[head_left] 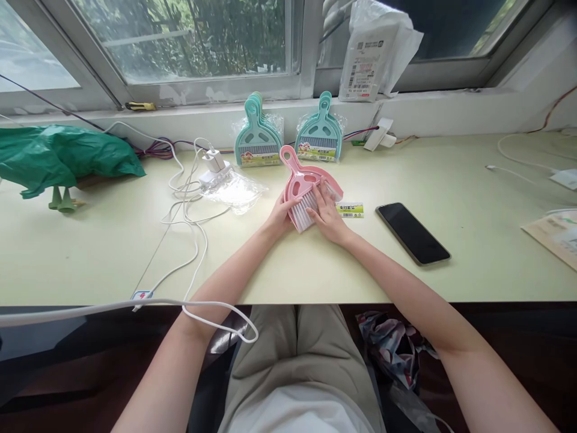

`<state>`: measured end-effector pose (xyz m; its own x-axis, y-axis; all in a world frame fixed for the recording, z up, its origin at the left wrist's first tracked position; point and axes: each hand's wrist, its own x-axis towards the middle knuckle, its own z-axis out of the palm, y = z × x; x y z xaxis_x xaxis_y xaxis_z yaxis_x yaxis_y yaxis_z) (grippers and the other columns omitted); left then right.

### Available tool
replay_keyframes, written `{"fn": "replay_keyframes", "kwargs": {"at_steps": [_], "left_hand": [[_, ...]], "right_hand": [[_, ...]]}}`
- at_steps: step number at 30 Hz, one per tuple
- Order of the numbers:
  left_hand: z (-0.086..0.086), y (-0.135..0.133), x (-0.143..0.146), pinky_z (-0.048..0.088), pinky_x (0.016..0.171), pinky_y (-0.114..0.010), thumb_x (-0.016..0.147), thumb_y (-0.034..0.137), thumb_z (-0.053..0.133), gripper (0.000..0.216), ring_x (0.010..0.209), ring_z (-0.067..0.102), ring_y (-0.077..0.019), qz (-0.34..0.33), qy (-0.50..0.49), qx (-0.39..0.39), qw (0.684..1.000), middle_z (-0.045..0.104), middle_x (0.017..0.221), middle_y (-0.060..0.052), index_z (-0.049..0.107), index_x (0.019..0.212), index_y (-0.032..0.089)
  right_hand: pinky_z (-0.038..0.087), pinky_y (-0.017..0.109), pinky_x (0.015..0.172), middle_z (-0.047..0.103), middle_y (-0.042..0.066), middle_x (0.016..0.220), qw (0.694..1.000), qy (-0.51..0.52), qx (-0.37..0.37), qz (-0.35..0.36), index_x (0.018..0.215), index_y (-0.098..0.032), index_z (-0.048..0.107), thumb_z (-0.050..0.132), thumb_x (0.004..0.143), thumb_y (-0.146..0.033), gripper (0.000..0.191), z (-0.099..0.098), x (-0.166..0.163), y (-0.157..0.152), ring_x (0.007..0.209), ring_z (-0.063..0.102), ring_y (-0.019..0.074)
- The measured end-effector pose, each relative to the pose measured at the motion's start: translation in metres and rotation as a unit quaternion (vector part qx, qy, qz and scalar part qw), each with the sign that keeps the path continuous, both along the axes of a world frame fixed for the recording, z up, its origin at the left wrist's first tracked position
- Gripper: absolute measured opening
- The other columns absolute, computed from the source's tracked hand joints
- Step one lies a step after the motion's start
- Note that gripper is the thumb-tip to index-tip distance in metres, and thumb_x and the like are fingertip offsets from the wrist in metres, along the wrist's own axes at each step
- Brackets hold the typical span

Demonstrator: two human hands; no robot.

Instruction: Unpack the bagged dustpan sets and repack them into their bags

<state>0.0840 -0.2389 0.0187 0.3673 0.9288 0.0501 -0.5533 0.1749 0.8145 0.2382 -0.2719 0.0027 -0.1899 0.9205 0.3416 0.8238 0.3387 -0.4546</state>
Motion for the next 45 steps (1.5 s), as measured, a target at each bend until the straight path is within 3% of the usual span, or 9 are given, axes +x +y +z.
{"fn": "replay_keyframes", "kwargs": {"at_steps": [8, 13, 17, 19, 22, 30, 33, 38, 45], "left_hand": [[-0.005, 0.006, -0.004, 0.042, 0.108, -0.050, 0.064, 0.017, 0.076, 0.053, 0.122, 0.057, -0.0325, -0.006, 0.009, 0.005, 1.000, 0.070, 0.114, -0.008, 0.063, 0.115, 0.019], [-0.003, 0.004, -0.006, 0.042, 0.108, -0.050, 0.062, 0.016, 0.076, 0.056, 0.125, 0.055, -0.0325, 0.004, 0.016, 0.007, 1.000, 0.070, 0.115, -0.007, 0.062, 0.116, 0.021], [-0.003, 0.009, -0.010, 0.042, 0.108, -0.050, 0.063, 0.017, 0.075, 0.057, 0.125, 0.054, -0.0325, 0.017, 0.022, -0.007, 1.000, 0.069, 0.117, -0.007, 0.061, 0.118, 0.022], [-0.004, 0.012, -0.012, 0.043, 0.107, -0.050, 0.063, 0.018, 0.074, 0.056, 0.125, 0.055, -0.0326, 0.027, 0.023, -0.016, 0.999, 0.069, 0.117, -0.007, 0.061, 0.117, 0.021], [-0.005, 0.014, -0.014, 0.042, 0.108, -0.050, 0.064, 0.017, 0.073, 0.054, 0.124, 0.055, -0.0323, 0.035, 0.022, -0.021, 0.999, 0.069, 0.116, -0.007, 0.061, 0.116, 0.020], [-0.005, 0.017, -0.015, 0.040, 0.110, -0.050, 0.063, 0.014, 0.071, 0.050, 0.122, 0.057, -0.0330, 0.072, 0.036, -0.042, 0.996, 0.070, 0.112, -0.008, 0.063, 0.112, 0.018], [-0.008, 0.019, -0.015, 0.041, 0.109, -0.050, 0.062, 0.015, 0.072, 0.052, 0.121, 0.057, -0.0332, 0.075, 0.039, -0.032, 0.996, 0.070, 0.112, -0.009, 0.062, 0.114, 0.017], [-0.008, 0.019, -0.016, 0.042, 0.108, -0.049, 0.061, 0.018, 0.075, 0.058, 0.119, 0.058, -0.0326, 0.055, 0.044, -0.011, 0.997, 0.070, 0.114, -0.010, 0.059, 0.117, 0.018], [-0.001, 0.011, -0.013, 0.046, 0.105, -0.048, 0.066, 0.032, 0.077, 0.057, 0.118, 0.060, -0.0320, -0.009, 0.068, 0.038, 0.997, 0.067, 0.120, -0.012, 0.060, 0.119, 0.017]], "right_hand": [[0.017, 0.045, 0.119, 0.008, 0.002, 0.163, 0.999, 0.021, 0.045, 0.022, 0.155, -0.029, 0.001, 0.016, 0.099, -0.043, 0.060, 0.014, 0.006, -0.004, 0.150, 0.007, 0.0185], [0.026, 0.050, 0.114, 0.022, 0.006, 0.160, 0.986, -0.001, 0.110, -0.126, 0.152, -0.025, 0.024, 0.026, 0.097, -0.034, 0.056, 0.029, 0.034, 0.001, 0.145, 0.024, 0.0259], [0.035, 0.056, 0.104, 0.053, 0.013, 0.138, 0.981, -0.028, -0.040, -0.189, 0.136, -0.021, 0.050, 0.049, 0.088, -0.051, 0.057, 0.030, 0.088, 0.008, 0.128, 0.044, 0.0359], [0.040, 0.049, 0.101, 0.058, 0.013, 0.132, 0.980, -0.060, -0.141, -0.129, 0.132, -0.021, 0.056, 0.063, 0.078, -0.050, 0.061, 0.026, 0.111, 0.011, 0.122, 0.050, 0.0337], [0.044, 0.041, 0.097, 0.059, 0.012, 0.127, 0.975, -0.095, -0.189, -0.073, 0.120, -0.020, 0.064, 0.075, 0.065, -0.042, 0.060, 0.021, 0.125, 0.015, 0.113, 0.055, 0.0297], [0.048, 0.033, 0.086, 0.069, 0.007, 0.106, 0.970, -0.044, -0.229, -0.073, 0.105, -0.020, 0.066, 0.073, 0.065, -0.031, 0.043, 0.030, 0.115, 0.012, 0.099, 0.061, 0.0245], [0.049, 0.034, 0.085, 0.069, 0.007, 0.106, 0.969, 0.039, -0.244, 0.028, 0.107, -0.019, 0.064, 0.063, 0.075, -0.035, 0.036, 0.036, 0.107, 0.005, 0.098, 0.062, 0.0235], [0.052, 0.034, 0.081, 0.068, 0.007, 0.105, 0.913, 0.117, -0.324, 0.218, 0.104, -0.019, 0.066, 0.061, 0.079, -0.039, 0.032, 0.042, 0.074, -0.005, 0.096, 0.063, 0.0219], [0.056, 0.032, 0.068, 0.071, 0.005, 0.091, 0.936, 0.320, -0.125, 0.071, 0.098, -0.020, 0.061, 0.075, 0.070, -0.041, 0.037, 0.021, 0.049, 0.007, 0.075, 0.067, 0.0174]]}}
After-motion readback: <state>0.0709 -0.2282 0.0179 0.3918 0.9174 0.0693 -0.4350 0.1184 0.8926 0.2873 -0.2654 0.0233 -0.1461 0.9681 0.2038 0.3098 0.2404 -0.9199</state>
